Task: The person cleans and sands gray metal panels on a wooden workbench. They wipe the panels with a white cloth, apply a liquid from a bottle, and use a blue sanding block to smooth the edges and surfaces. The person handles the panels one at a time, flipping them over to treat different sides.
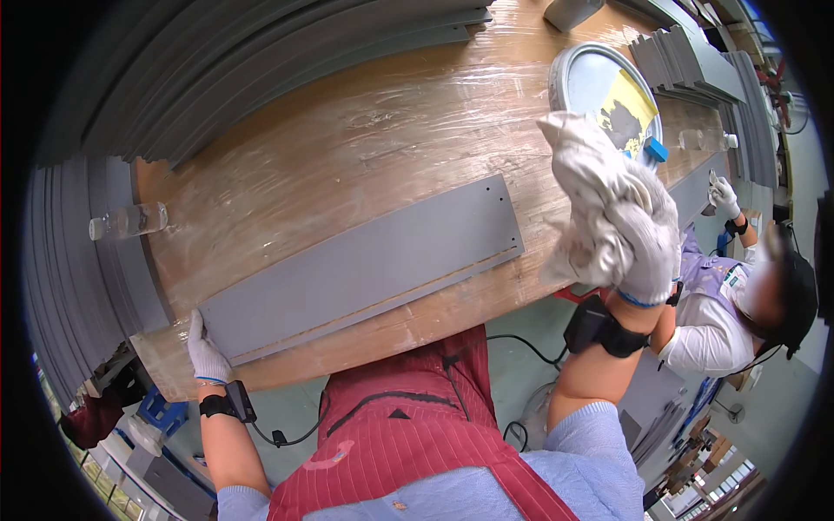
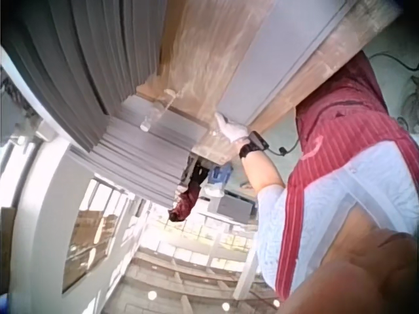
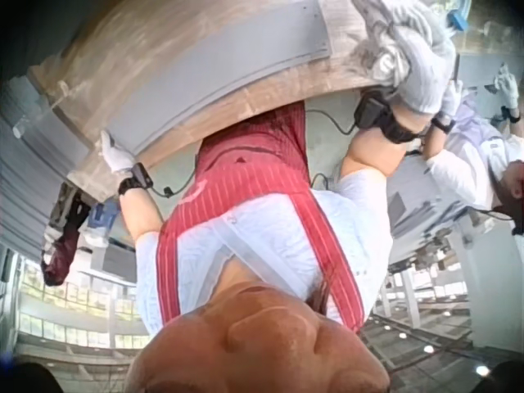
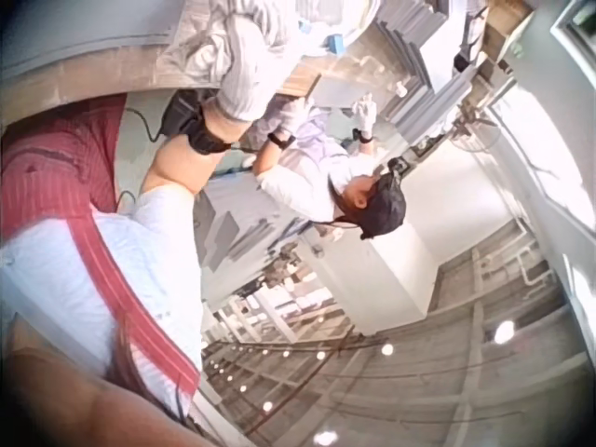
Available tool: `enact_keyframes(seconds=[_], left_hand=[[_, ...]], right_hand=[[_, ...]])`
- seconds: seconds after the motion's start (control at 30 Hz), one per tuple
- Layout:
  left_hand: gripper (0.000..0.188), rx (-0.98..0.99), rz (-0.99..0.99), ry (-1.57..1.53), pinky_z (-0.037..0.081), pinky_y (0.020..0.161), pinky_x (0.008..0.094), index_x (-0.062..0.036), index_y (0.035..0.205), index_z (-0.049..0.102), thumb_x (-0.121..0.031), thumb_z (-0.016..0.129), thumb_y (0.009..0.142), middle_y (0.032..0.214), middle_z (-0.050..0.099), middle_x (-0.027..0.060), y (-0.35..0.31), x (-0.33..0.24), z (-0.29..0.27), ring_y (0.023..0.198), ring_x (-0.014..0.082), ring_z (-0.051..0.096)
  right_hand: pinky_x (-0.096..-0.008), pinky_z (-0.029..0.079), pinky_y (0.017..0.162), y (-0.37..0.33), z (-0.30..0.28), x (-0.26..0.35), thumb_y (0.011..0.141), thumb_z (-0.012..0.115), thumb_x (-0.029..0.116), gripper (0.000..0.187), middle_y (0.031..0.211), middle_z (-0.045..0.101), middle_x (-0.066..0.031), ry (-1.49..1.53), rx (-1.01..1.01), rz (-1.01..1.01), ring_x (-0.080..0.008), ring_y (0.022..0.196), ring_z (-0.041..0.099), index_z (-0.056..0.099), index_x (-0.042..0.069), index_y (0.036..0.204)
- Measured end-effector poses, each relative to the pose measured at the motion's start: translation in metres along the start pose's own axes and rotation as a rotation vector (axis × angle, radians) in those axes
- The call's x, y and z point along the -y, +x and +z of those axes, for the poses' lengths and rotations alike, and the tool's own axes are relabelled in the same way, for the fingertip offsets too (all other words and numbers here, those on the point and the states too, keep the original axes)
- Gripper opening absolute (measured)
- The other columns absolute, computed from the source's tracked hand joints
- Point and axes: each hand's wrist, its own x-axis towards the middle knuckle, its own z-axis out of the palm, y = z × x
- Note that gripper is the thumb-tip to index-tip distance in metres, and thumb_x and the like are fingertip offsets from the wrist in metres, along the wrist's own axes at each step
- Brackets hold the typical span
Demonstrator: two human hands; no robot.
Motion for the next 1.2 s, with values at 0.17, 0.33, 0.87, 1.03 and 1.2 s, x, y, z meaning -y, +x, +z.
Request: enact_keyframes(seconds=[0.17, 0.33, 0.87, 1.03, 1.2], left_hand=[[0.044, -0.008, 0.034, -0.003, 0.047, 0.109, 0.0372, -0.0011, 0.132, 0.062, -0.035, 0.063, 0.104, 0.130, 0.066, 0.0090, 0.006, 0.003, 0.002, 0.122, 0.0227, 0.061], [0.043, -0.001, 0.030, 0.024, 0.047, 0.108, 0.0364, 0.0008, 0.131, 0.063, -0.032, 0.065, 0.102, 0.128, 0.067, 0.0080, -0.003, 0.003, 0.002, 0.120, 0.0214, 0.062], [0.081, 0.454, -0.152, -0.327, 0.044, 0.113, 0.0423, 0.0043, 0.152, 0.038, -0.060, 0.049, 0.104, 0.147, 0.054, 0.0178, -0.001, -0.002, -0.025, 0.134, 0.0294, 0.053], [0.093, 0.535, -0.194, -0.377, 0.045, 0.113, 0.0444, 0.0031, 0.153, 0.038, -0.072, 0.047, 0.099, 0.145, 0.056, 0.0185, -0.002, -0.004, -0.022, 0.134, 0.0304, 0.055], [0.096, 0.671, -0.264, -0.513, 0.042, 0.116, 0.0465, 0.0037, 0.154, 0.036, -0.075, 0.042, 0.099, 0.148, 0.052, 0.0227, 0.004, -0.004, -0.037, 0.137, 0.0341, 0.051]], right_hand=[[-0.0403, 0.057, 0.087, -0.008, 0.007, -0.020, 0.082, 0.078, 0.025, 0.061, 0.110, 0.073, -0.0193, -0.197, 0.247, 0.426, -0.0254, 0.096, 0.072, 0.061, -0.008, 0.131], [-0.0508, 0.047, 0.103, -0.032, 0.133, -0.129, 0.073, 0.087, 0.043, 0.107, 0.144, 0.047, -0.0325, -1.252, 0.053, -0.445, -0.0425, 0.129, 0.052, 0.036, -0.003, 0.155], [-0.0358, 0.058, 0.087, -0.064, 0.171, -0.125, 0.090, 0.072, 0.008, 0.043, 0.117, 0.072, -0.0154, -0.381, 0.058, 0.097, -0.0227, 0.103, 0.070, 0.062, 0.002, 0.133], [-0.0501, 0.051, 0.096, -0.091, 0.281, -0.176, 0.088, 0.070, 0.049, 0.086, 0.129, 0.063, -0.0251, -1.444, -0.017, -0.431, -0.0386, 0.111, 0.064, 0.040, 0.003, 0.154], [-0.0470, 0.049, 0.092, -0.194, 0.456, -0.160, 0.089, 0.067, 0.024, 0.052, 0.129, 0.062, -0.0065, -1.040, 0.665, -0.714, -0.0301, 0.111, 0.062, 0.057, 0.011, 0.138]])
